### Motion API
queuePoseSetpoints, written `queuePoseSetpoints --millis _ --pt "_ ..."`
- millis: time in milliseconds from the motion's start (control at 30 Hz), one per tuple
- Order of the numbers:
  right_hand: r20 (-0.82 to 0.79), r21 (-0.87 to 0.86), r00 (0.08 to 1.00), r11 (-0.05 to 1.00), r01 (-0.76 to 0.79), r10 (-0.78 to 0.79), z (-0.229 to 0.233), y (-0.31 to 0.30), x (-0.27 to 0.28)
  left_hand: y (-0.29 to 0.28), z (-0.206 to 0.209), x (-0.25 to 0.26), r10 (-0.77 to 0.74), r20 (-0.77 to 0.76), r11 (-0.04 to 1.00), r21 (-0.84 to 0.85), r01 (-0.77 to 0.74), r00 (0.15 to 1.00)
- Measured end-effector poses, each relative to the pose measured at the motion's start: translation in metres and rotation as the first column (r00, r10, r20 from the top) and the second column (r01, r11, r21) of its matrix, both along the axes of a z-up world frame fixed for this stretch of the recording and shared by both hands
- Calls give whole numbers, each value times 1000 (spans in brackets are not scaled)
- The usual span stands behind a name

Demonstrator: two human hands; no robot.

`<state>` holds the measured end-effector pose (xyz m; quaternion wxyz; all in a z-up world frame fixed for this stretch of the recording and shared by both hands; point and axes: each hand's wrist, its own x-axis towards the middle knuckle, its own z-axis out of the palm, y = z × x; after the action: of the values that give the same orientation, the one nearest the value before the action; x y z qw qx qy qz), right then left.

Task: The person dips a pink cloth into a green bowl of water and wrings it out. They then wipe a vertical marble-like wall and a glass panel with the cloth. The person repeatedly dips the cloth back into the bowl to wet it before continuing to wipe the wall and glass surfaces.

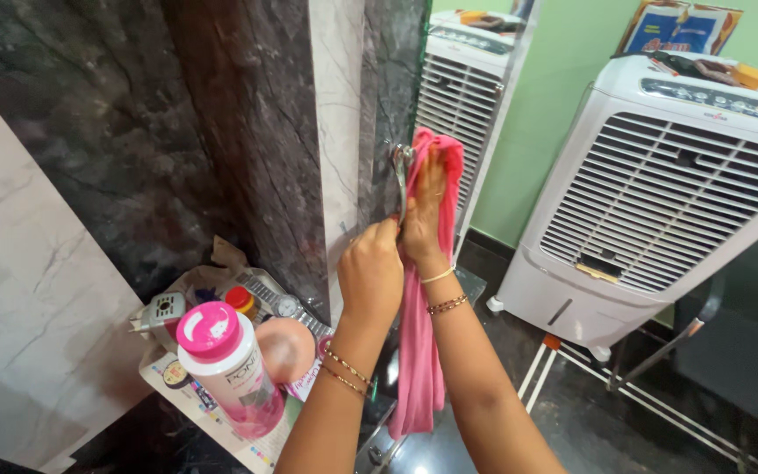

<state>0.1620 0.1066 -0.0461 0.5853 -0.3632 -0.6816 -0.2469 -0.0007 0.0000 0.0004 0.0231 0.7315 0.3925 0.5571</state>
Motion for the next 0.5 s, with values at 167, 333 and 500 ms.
queuePoseSetpoints --millis 167,333,500 --pt "-518 -74 835 962 -261 187 -15 63 63 1 -3 0 1 -10 999 37 -1 1000" --pt "-675 -97 730 969 -229 105 -66 127 146 3 0 -1 2 -24 1000 27 -1 1000" --pt "-884 -64 461 952 -298 85 -112 129 148 1 -1 -2 -20 -21 1000 13 20 1000"
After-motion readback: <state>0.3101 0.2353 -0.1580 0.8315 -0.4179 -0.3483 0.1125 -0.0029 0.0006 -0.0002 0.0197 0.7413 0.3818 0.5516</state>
